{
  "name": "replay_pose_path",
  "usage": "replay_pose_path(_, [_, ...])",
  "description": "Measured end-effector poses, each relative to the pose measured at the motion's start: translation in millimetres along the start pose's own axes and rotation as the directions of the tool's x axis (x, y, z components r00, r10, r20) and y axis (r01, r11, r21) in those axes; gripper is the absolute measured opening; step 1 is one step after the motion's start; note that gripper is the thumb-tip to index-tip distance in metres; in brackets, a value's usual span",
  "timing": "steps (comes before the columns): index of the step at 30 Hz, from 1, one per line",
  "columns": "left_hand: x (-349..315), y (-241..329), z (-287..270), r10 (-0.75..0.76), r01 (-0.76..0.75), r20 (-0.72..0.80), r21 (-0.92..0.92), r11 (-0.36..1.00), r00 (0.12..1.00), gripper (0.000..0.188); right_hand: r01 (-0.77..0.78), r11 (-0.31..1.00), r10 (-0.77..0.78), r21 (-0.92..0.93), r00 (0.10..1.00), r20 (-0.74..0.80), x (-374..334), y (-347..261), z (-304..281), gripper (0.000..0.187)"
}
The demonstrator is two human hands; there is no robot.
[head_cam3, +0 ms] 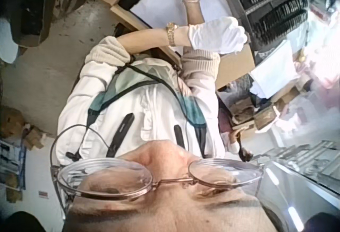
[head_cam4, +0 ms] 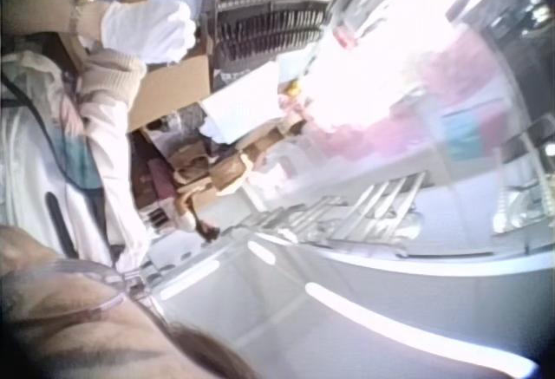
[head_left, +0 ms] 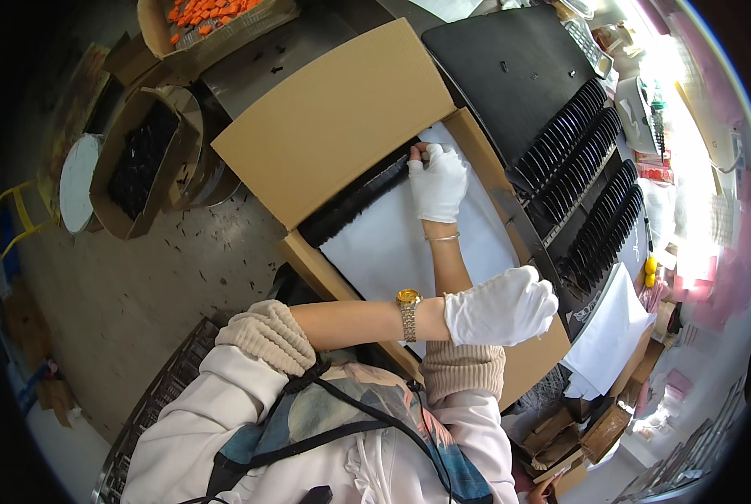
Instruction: The person assembles black plastic hangers by inserting them into a metal rack, then places the rack into a cardboard box. The person repeatedly retrieves racks from a nearby trolley, loads hangers, and returns the racks to the trolley.
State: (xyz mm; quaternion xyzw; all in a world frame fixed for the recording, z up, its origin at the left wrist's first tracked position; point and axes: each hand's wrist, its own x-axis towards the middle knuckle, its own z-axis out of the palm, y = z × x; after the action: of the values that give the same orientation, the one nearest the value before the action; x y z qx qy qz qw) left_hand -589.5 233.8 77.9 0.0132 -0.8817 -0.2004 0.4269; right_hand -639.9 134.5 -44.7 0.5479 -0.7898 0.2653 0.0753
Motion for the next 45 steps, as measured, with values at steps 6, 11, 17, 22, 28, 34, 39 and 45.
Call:
replay_pose_path(6, [3, -3, -8, 0.029, -0.019, -0.082, 0.126, 0.992, 0.996, 0.014, 0.083, 0.982, -0.079, -0.17, 0.996, 0.032, 7, -5, 8, 0.012])
replay_pose_path(11, [2, -5, -13, 0.0, 0.002, -0.123, 0.009, 1.0, 0.992, 0.013, -0.049, 0.996, 0.048, -0.07, 0.999, -0.016, -5, -4, -8, 0.017])
replay_pose_path(17, [-1, 6, -14, 0.094, -0.09, 0.028, -0.102, 0.991, 0.995, 0.01, -0.717, 0.626, 0.608, 0.307, 0.695, 0.384, -99, 20, -104, 0.025])
replay_pose_path(22, [9, 16, 13, -0.056, 0.093, 0.117, -0.341, 0.935, 0.992, 0.008, -0.569, 0.558, 0.783, 0.604, 0.602, -0.156, -169, 78, -192, 0.029])
replay_pose_path(28, [19, 12, 87, -0.282, 0.275, 0.176, 0.062, 0.959, 0.943, 0.038, -0.217, 0.517, 0.837, 0.828, 0.333, -0.435, -120, 161, -219, 0.041])
replay_pose_path(34, [48, -33, 94, -0.189, 0.242, 0.334, -0.125, 0.962, 0.924, 0.034, 0.332, -0.356, 0.794, 0.874, 0.601, 0.095, -92, 162, -192, 0.061])
replay_pose_path(39, [52, -35, 75, -0.462, 0.53, 0.392, -0.081, 0.844, 0.796, 0.037, 0.054, -0.079, 0.881, 0.995, 0.471, 0.044, -80, 131, -188, 0.073])
replay_pose_path(45, [50, -37, 99, -0.412, 0.45, 0.212, -0.186, 0.873, 0.886, 0.038, -0.082, 0.451, 0.796, 0.889, 0.488, -0.359, -3, 205, -190, 0.055])
